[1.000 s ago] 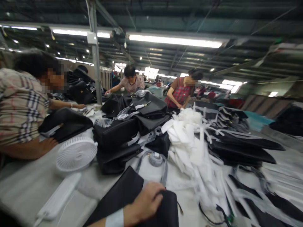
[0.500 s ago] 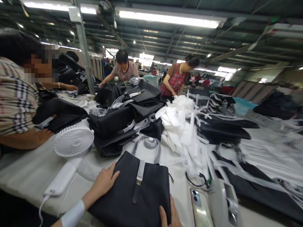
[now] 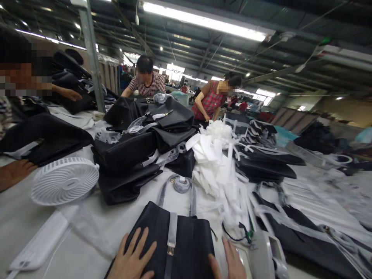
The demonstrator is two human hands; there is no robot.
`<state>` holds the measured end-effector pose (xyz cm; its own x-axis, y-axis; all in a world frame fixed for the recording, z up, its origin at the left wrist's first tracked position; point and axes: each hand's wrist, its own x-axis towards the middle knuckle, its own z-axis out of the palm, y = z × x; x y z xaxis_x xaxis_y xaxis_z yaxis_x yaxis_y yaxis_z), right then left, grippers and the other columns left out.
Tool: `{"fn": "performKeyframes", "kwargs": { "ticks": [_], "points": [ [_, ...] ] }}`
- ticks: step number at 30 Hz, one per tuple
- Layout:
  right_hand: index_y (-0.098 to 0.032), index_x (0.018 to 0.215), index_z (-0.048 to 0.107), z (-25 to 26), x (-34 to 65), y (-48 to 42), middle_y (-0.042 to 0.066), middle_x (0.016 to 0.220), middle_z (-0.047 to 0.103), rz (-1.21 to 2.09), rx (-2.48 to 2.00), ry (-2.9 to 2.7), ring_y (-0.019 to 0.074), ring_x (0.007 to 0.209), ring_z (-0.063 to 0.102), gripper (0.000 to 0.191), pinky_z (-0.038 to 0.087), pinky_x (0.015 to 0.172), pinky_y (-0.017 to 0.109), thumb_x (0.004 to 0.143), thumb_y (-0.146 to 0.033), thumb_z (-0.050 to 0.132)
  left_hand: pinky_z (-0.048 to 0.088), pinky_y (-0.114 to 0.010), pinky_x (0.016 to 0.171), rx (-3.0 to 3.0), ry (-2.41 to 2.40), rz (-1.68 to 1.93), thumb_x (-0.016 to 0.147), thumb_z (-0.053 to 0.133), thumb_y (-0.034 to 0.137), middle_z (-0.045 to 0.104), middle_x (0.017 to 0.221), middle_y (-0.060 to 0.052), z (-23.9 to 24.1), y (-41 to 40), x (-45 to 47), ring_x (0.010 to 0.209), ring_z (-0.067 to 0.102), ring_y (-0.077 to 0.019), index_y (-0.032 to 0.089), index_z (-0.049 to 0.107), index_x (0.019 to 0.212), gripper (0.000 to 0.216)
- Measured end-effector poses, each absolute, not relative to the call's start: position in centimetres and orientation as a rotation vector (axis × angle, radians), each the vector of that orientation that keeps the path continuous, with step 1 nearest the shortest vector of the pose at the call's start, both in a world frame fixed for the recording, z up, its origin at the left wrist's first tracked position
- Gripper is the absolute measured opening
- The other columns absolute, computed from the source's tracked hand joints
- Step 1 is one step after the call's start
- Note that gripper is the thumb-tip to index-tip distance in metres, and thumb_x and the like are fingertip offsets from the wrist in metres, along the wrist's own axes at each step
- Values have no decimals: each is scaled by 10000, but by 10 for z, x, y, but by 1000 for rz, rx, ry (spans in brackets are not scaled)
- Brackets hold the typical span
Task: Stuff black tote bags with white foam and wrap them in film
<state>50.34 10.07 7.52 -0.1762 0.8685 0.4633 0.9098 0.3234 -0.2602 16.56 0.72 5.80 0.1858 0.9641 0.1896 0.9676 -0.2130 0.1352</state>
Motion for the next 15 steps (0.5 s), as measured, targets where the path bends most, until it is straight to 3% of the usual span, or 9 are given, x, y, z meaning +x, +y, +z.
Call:
{"fn": "performKeyframes", "kwargs": {
  "ticks": [3, 7, 10, 12, 15],
  "points": [
    [-96, 1304, 532, 127, 486, 179, 251, 1324, 527, -326, -1511, -2098, 391, 1245, 469, 642, 406, 995, 547, 914, -589, 404, 337, -622, 986, -2364, -1962, -359, 773, 678, 440, 417, 1498, -111, 40, 6, 164, 1315, 422, -418, 462, 276, 1457, 794],
    [-52, 1257, 548, 168, 442, 276, 299, 1359, 468, -300, -1709, -2085, 404, 1306, 386, 461, 340, 1011, 541, 918, -348, 448, 343, -545, 989, -2286, -1860, -433, 816, 631, 477, 438, 1490, -75, 23, 8, 159, 1293, 453, -369, 464, 265, 1462, 743],
    [-90, 971, 656, 178, 422, 312, 266, 1042, 651, -77, -1829, -2073, 368, 1108, 569, 255, 403, 911, 492, 879, -236, 469, 338, -474, 1011, -2245, -1815, -487, 871, 569, 457, 453, 1484, -19, 16, 10, 155, 1280, 468, -319, 476, 281, 1453, 650],
    [-123, 780, 644, 178, 419, 313, 219, 803, 671, 5, -1847, -2036, 338, 903, 646, 268, 442, 816, 460, 888, -256, 437, 335, -454, 1019, -2228, -1812, -511, 879, 557, 461, 472, 1470, -2, 17, 11, 155, 1265, 480, -304, 484, 302, 1442, 619],
    [-157, 728, 618, 178, 425, 283, 155, 698, 665, 138, -1843, -1963, 283, 748, 661, 354, 478, 723, 397, 909, -356, 389, 326, -468, 1032, -2250, -1865, -512, 855, 588, 485, 446, 1488, -19, 31, 9, 159, 1283, 467, -318, 472, 322, 1439, 642]
  ]
}}
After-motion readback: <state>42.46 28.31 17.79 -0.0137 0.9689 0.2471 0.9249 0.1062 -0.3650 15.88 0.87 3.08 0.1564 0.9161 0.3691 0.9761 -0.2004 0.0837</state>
